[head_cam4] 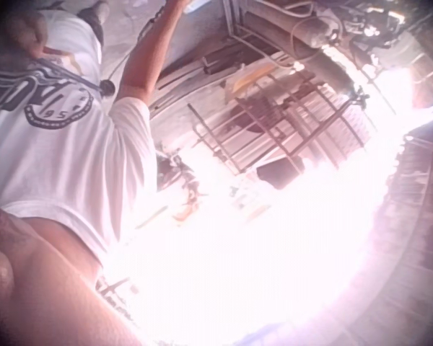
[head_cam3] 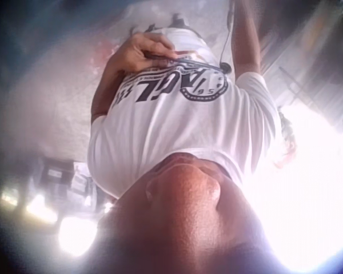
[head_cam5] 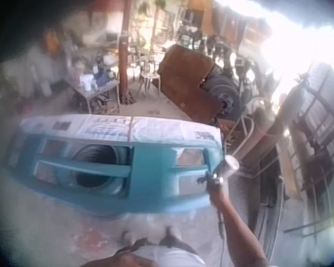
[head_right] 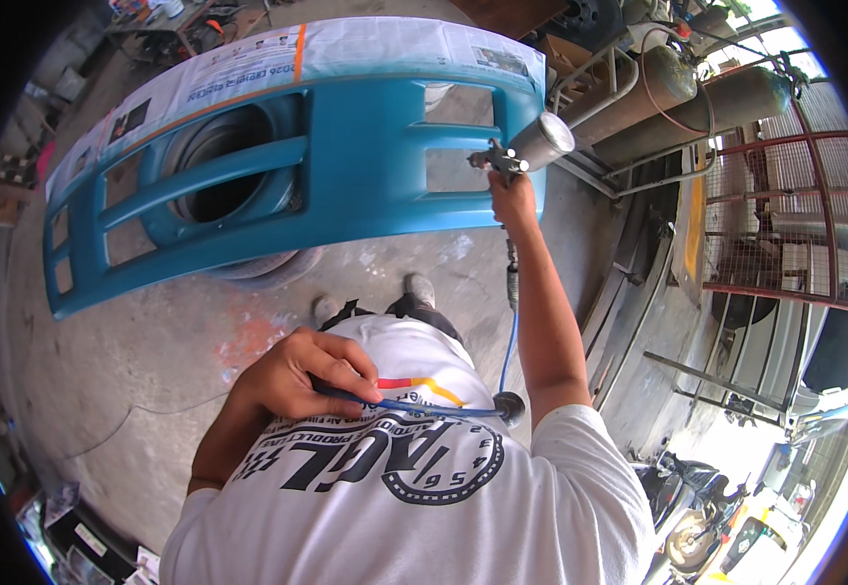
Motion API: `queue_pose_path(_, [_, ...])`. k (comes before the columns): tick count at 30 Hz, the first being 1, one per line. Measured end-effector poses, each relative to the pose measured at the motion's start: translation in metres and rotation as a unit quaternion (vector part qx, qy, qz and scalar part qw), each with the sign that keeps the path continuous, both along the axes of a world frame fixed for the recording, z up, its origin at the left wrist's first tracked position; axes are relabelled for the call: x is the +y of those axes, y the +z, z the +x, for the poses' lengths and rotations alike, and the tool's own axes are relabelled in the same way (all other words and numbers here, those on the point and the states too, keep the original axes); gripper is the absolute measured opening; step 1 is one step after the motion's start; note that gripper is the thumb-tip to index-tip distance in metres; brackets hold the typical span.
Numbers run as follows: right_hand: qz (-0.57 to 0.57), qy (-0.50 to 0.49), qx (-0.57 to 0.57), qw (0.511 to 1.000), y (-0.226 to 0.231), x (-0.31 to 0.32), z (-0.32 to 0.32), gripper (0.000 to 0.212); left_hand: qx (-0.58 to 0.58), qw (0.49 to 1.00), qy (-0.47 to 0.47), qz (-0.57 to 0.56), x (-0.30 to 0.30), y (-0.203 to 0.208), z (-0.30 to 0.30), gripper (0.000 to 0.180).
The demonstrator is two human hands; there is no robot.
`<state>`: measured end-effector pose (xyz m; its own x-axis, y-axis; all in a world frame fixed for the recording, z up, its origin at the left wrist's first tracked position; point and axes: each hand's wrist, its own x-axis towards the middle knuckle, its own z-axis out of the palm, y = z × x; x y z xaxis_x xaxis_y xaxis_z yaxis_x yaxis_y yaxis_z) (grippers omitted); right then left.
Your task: The person uses a spray gun to apply paint to a teal car bumper resting on stacked tires. The person moves around the bumper, spraying different sections in steady passes while holding the air hose with the other hand.
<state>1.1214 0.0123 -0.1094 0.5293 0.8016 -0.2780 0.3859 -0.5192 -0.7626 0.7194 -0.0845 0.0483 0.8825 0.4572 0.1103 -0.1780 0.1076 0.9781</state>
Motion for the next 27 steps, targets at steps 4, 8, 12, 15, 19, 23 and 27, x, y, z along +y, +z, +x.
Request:
queue_pose_path(4, [0.056,0.027,0.068,0.996,0.011,-0.001,-0.081,0.024,-0.001,1.0,-0.026,-0.015,-0.002,-0.005,-0.024,0.032])
queue_pose_path(8, [0.045,0.088,0.028,0.995,-0.009,-0.005,-0.139,0.034,0.001,0.999,-0.039,-0.02,-0.002,-0.008,-0.046,0.032])
queue_pose_path(12, [0.011,0.106,0.174,0.979,0.043,-0.025,-0.207,0.032,0.01,0.999,-0.045,-0.018,-0.002,-0.01,-0.064,0.032])
queue_pose_path(15, [0.007,0.127,0.198,0.972,0.033,-0.032,-0.205,0.036,0.011,0.998,-0.06,-0.016,-0.004,-0.011,-0.071,0.033])
queue_pose_path(19, [-0.001,0.094,0.041,0.995,-0.004,-0.031,-0.162,0.033,0.007,0.998,-0.065,-0.011,-0.009,-0.012,-0.066,0.033])
queue_pose_path(23, [0.028,0.047,-0.03,0.998,-0.009,-0.037,-0.1,0.033,0.021,0.998,-0.06,-0.015,-0.017,-0.014,-0.047,0.032])
queue_pose_path(27, [0.057,0.013,-0.148,0.987,-0.045,-0.043,-0.001,0.034,-0.01,0.999,-0.041,-0.018,-0.023,-0.009,-0.009,0.033])
